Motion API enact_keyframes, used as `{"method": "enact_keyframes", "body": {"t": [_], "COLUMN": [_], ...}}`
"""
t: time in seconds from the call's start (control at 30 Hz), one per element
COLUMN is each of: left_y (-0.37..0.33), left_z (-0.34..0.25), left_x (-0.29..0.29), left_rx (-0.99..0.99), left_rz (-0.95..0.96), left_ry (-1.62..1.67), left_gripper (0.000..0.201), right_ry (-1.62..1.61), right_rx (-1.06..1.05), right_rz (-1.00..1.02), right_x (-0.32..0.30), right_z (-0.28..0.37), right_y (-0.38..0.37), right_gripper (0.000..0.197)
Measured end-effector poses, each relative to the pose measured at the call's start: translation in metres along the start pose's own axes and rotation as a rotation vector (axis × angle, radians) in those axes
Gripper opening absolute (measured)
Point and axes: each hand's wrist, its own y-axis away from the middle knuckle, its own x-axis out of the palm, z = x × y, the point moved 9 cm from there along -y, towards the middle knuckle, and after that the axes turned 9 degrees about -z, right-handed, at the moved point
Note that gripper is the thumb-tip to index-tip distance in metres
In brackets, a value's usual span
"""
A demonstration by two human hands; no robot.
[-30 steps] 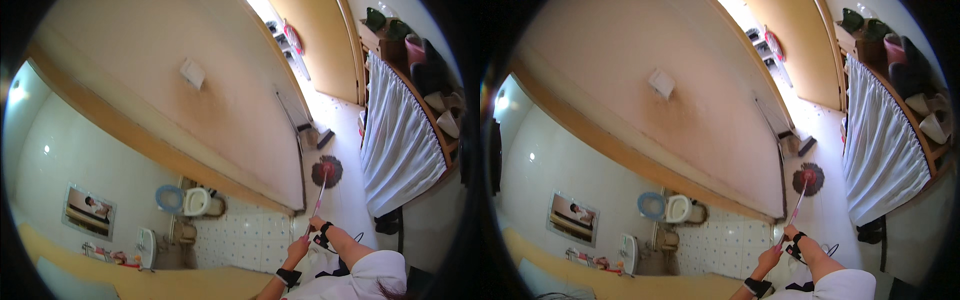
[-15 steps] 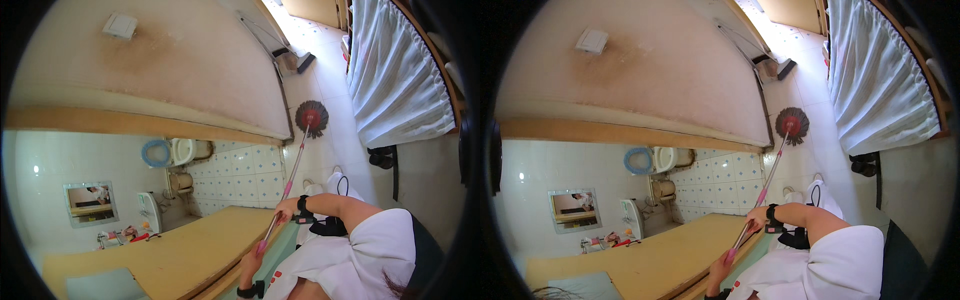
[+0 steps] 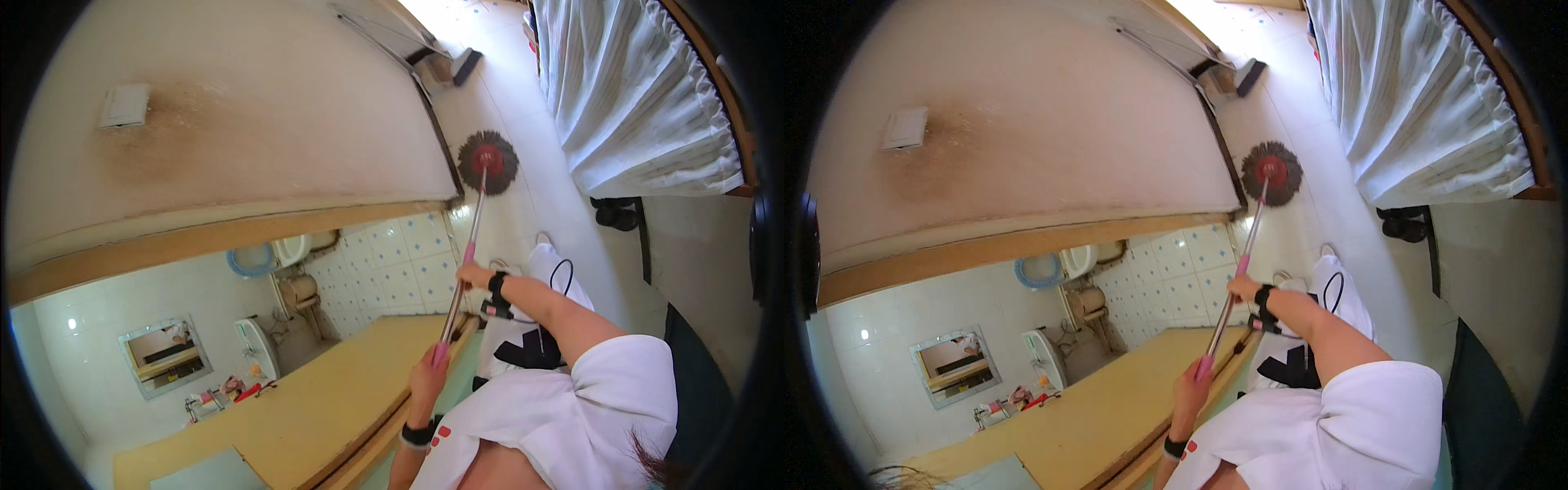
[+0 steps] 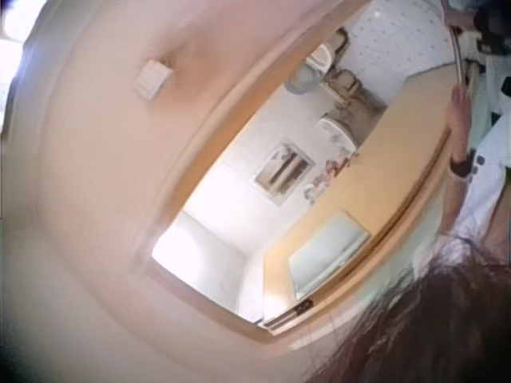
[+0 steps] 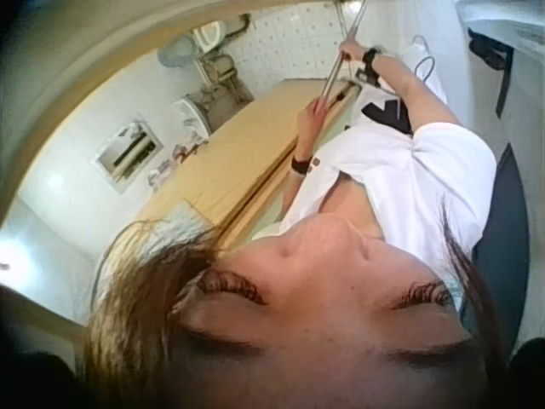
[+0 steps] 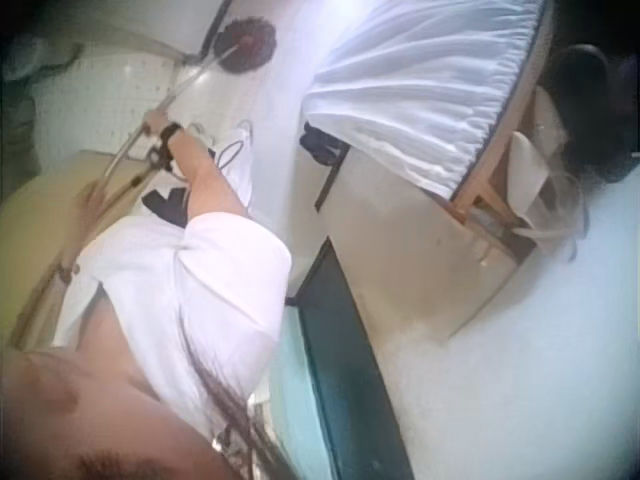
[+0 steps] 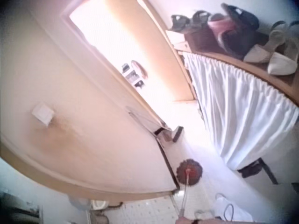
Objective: Mopping the bathroom and hallway floors.
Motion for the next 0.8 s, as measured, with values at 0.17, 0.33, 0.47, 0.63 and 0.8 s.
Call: {"method": "enact_keyframes", "body": {"t": [0.17,0.33,0.47,0.63,0.8], "left_y": [-0.045,-0.063,-0.034,0.011,0.064], "left_z": [-0.06,-0.1,-0.076,-0.018,0.059], "left_x": [0.043,0.083,0.093,0.068,0.002], "left_rx": [0.094,0.161,0.238,0.2,0.052], "left_rz": [-0.036,0.053,0.022,0.091,0.007], "left_ry": [-0.075,-0.121,-0.219,-0.087,-0.228], "left_gripper": [0.035,0.042,0.041,0.043,0.04], "right_ry": [-0.453,-0.359,-0.352,0.76,0.063], "right_rx": [0.376,0.615,0.744,-0.323,0.152], "right_rz": [-0.333,-0.542,-0.433,0.385,0.53], "right_x": [-0.104,-0.163,-0.153,-0.056,0.063], "right_z": [-0.005,-0.044,-0.046,-0.028,-0.027], "right_y": [-0.008,0.011,0.041,0.067,0.094], "right_gripper": [0.015,0.015,0.014,0.02,0.017]}}
